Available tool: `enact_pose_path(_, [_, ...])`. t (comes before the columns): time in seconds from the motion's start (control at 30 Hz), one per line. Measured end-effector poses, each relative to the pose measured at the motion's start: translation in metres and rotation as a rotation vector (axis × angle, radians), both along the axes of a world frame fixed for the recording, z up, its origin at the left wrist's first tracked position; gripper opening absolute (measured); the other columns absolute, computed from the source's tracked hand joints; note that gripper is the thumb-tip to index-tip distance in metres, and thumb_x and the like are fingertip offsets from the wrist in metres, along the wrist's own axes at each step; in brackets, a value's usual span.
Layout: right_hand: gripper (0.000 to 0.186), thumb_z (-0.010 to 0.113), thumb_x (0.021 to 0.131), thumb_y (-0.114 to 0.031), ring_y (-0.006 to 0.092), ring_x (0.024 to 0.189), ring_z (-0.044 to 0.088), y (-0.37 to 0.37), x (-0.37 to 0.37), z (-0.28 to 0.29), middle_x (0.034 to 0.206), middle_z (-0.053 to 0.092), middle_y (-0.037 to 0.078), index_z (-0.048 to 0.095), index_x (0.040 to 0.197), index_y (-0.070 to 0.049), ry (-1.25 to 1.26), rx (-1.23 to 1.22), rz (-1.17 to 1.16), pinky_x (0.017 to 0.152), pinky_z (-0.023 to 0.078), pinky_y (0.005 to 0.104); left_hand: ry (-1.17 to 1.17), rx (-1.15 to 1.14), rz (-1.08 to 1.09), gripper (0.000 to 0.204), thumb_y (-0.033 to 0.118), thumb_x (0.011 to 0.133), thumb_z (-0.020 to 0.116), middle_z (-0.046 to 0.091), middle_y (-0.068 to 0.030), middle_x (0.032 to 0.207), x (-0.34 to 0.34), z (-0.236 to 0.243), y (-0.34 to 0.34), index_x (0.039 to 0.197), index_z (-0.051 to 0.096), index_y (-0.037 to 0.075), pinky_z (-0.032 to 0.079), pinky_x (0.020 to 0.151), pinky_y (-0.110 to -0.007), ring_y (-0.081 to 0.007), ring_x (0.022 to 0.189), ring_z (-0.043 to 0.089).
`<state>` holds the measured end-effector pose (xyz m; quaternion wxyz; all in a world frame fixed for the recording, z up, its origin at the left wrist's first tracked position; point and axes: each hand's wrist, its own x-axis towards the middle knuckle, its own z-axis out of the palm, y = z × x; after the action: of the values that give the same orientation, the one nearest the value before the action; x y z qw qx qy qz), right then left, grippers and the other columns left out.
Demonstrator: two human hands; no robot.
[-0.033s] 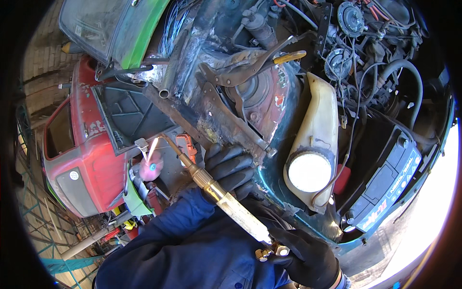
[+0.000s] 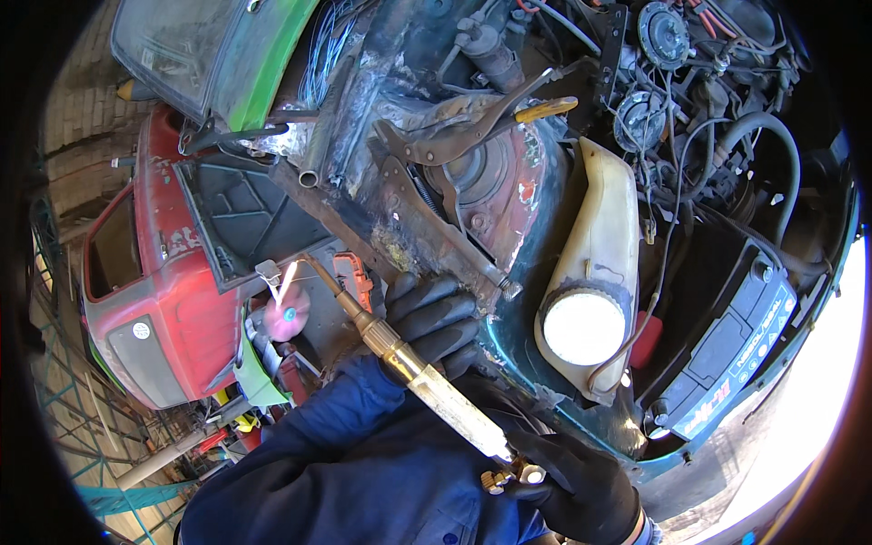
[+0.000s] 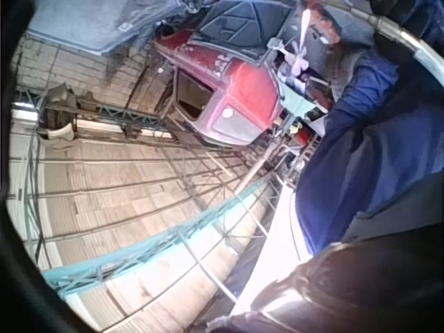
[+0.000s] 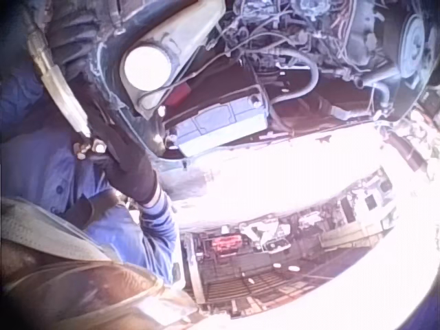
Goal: The person uses a cutting torch to sever a metal bracket attached to a green vehicle's front frame, then uses an angle grinder to smooth the cut edges. The person removes the cut metal piece and continues grinding the frame area.
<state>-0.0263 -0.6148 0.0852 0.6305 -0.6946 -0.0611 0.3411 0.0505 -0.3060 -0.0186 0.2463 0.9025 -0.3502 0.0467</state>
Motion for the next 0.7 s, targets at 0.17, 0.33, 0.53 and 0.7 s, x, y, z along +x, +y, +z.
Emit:
enact_pose_path(0.17, [0.052,0.079,0.099,-0.014,0.0374,0.115,0.077,-0.001,0.006,-0.009,0.132,0.077,0.022,0.067,0.147,-0.001,0.021,0.053,0.000,0.096,0.061,0.0415,0.250,-0.148,-0.053,0.031,0.042,0.095,0.065,0.070,-0.0008,0.120,-0.001,-0.001,0.002,0.113,0.069,0.017,0.047,0.095,-0.040,-0.0200,0.116,0.065])
enact_pose_path(0.33, [0.057,0.083,0.097,-0.021,0.0366,0.115,0.077,-0.001,0.015,-0.015,0.131,0.077,0.022,0.067,0.146,0.001,0.003,0.045,0.013,0.096,0.061,0.0412,1.894,-1.879,-0.217,0.049,0.058,0.109,0.044,0.063,0.0033,0.119,-0.007,-0.024,0.003,0.130,0.058,0.017,0.045,0.092,-0.036,-0.0134,0.109,0.058])
enact_pose_path(0.53, [0.056,0.084,0.097,-0.024,0.0367,0.116,0.077,0.002,0.020,-0.013,0.129,0.077,0.022,0.068,0.145,0.001,0.038,0.042,0.020,0.096,0.060,0.0407,1.992,-1.933,-0.052,0.053,0.066,0.114,0.036,0.057,0.0041,0.112,-0.022,-0.032,0.015,0.127,0.055,0.018,0.044,0.088,-0.034,-0.0111,0.102,0.053])
enact_pose_path(0.7, [0.056,0.083,0.098,-0.026,0.0355,0.117,0.077,0.004,0.015,-0.015,0.131,0.077,0.021,0.068,0.144,0.001,0.039,0.034,0.004,0.098,0.061,0.0408,2.004,-2.041,-0.275,0.046,0.062,0.112,0.044,0.059,0.0037,0.104,-0.011,-0.040,0.003,0.118,0.059,0.019,0.043,0.088,-0.035,-0.0139,0.094,0.057])
